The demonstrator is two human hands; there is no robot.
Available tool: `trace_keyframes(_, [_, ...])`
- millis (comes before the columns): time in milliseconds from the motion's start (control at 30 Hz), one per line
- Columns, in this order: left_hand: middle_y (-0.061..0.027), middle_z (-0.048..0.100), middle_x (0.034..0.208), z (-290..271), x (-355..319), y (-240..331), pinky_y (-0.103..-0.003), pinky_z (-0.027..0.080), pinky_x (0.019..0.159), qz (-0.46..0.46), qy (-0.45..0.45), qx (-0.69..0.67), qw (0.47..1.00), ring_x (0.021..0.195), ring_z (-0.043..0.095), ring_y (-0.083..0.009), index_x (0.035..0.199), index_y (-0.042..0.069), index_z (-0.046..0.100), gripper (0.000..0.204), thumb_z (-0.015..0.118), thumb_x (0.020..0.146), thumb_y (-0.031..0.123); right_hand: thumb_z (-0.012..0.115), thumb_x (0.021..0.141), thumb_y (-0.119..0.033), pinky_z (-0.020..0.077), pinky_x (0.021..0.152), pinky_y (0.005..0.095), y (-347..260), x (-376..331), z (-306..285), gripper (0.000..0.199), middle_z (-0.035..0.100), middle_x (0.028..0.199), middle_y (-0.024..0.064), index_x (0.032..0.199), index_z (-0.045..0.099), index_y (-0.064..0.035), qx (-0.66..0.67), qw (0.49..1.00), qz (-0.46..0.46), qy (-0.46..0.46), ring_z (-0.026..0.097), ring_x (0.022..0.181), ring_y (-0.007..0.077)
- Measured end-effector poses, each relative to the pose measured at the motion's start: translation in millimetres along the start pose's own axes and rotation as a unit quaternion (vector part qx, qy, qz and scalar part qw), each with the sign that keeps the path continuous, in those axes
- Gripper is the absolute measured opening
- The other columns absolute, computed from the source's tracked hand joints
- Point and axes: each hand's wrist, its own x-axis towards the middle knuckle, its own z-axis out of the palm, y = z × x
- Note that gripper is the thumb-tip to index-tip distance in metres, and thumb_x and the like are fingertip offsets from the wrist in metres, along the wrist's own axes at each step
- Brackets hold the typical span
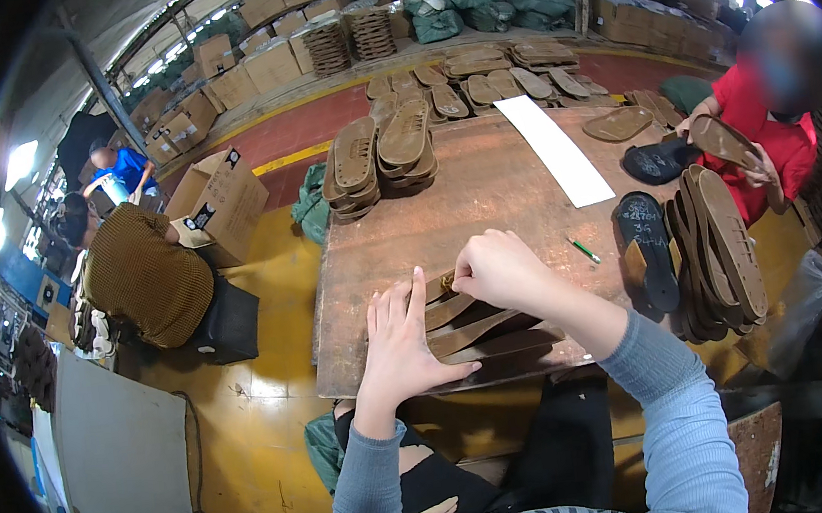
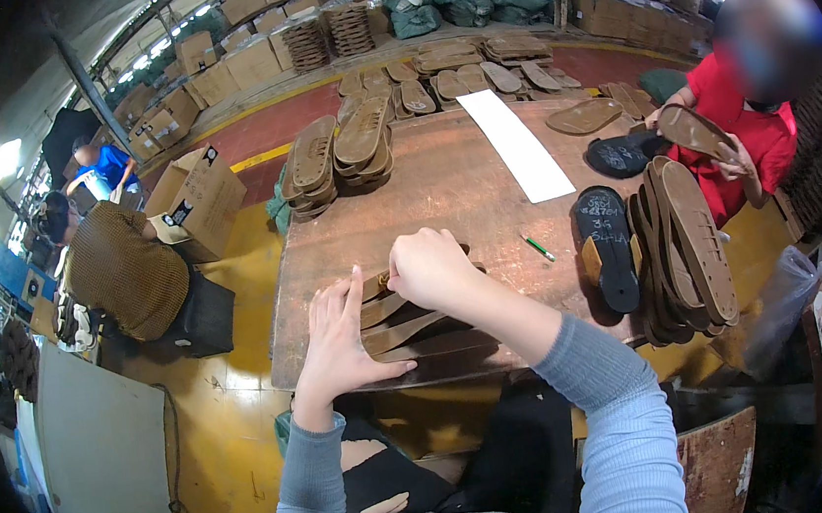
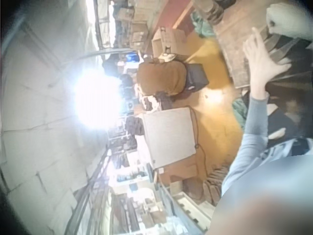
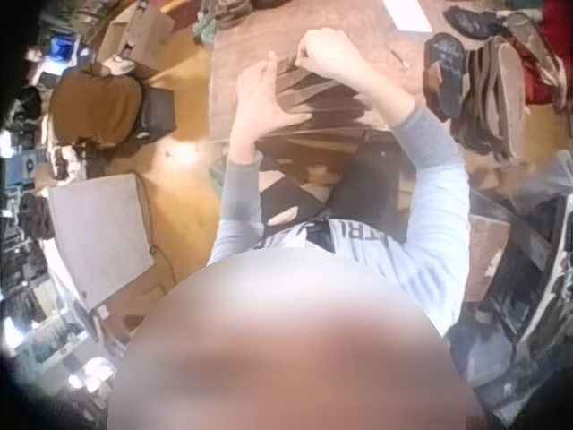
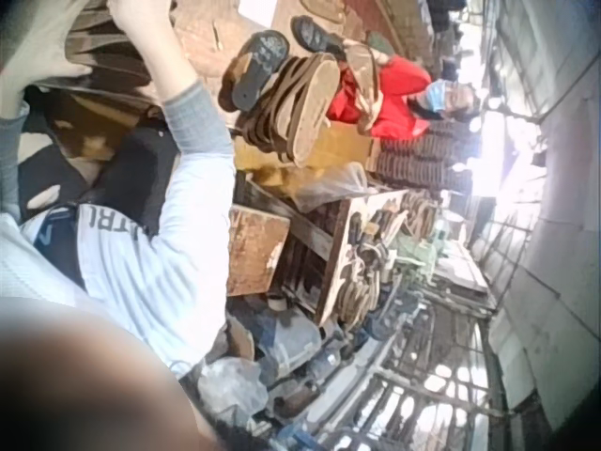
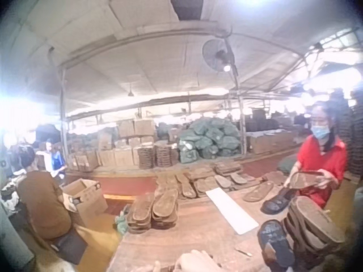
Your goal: The person repeatedly retrieves brown shoe sole components from a green sack on the floor, stacks them on a wooden table, and occasionally writes on a paper sheet with a pen. A coworker across the table also handles similar components.
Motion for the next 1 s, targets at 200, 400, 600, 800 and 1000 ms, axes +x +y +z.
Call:
trace_keyframes(200, [-0.0250, 0.041, 0.137, 5, 8, -8, -0.051, 0.025, 0.112, -0.017, -0.017, -0.014, 1.000, 0.132, 0.035, -0.0418, 0.153, -0.003, 0.019, 0.136, 0.086, 0.052, 0.059, 0.072, 0.071, -0.018, 0.0474, 0.080, 0.0445, -3, 17, 8, 0.009, 0.071, 0.073, 0.0127, 0.074, 0.076, -0.0108, 0.068, 0.996, 0.058, -0.025, 0.070, 0.079, 0.0309])
trace_keyframes(400, [-0.0265, 0.042, 0.136, 7, 8, -10, -0.050, 0.026, 0.111, -0.024, -0.021, -0.017, 0.999, 0.129, 0.037, -0.0412, 0.153, -0.003, 0.020, 0.138, 0.087, 0.050, 0.061, 0.070, 0.069, -0.017, 0.0439, 0.080, 0.0460, -10, 12, 26, 0.010, 0.069, 0.072, 0.0142, 0.068, 0.073, -0.0077, 0.080, 0.995, 0.045, 0.035, 0.068, 0.080, 0.0326])
trace_keyframes(600, [-0.0249, 0.043, 0.132, 5, 5, -5, -0.050, 0.026, 0.110, -0.021, -0.004, 0.000, 1.000, 0.127, 0.038, -0.0412, 0.152, -0.003, 0.022, 0.136, 0.086, 0.050, 0.061, 0.068, 0.068, -0.015, 0.0438, 0.079, 0.0447, 21, 7, 1, 0.009, 0.066, 0.076, 0.0128, 0.063, 0.070, -0.0081, -0.165, 0.966, 0.044, 0.194, 0.061, 0.088, 0.0317])
trace_keyframes(800, [-0.0238, 0.045, 0.133, 7, -4, -3, -0.050, 0.028, 0.110, -0.028, 0.006, -0.002, 1.000, 0.126, 0.039, -0.0395, 0.151, -0.002, 0.024, 0.132, 0.087, 0.052, 0.057, 0.066, 0.075, -0.012, 0.0421, 0.083, 0.0401, 102, -57, -100, 0.005, 0.059, 0.083, 0.0070, 0.075, 0.063, -0.0081, -0.386, 0.850, 0.113, 0.340, 0.055, 0.091, 0.0258])
trace_keyframes(1000, [-0.0257, 0.045, 0.136, 13, -1, -6, -0.051, 0.028, 0.109, -0.013, 0.006, -0.024, 1.000, 0.127, 0.039, -0.0420, 0.152, 0.002, 0.028, 0.131, 0.088, 0.047, 0.054, 0.070, 0.081, -0.014, 0.0455, 0.080, 0.0389, 121, -217, -180, 0.009, 0.060, 0.082, 0.0067, 0.078, 0.064, -0.0075, -0.390, 0.825, 0.142, 0.384, 0.058, 0.086, 0.0269])
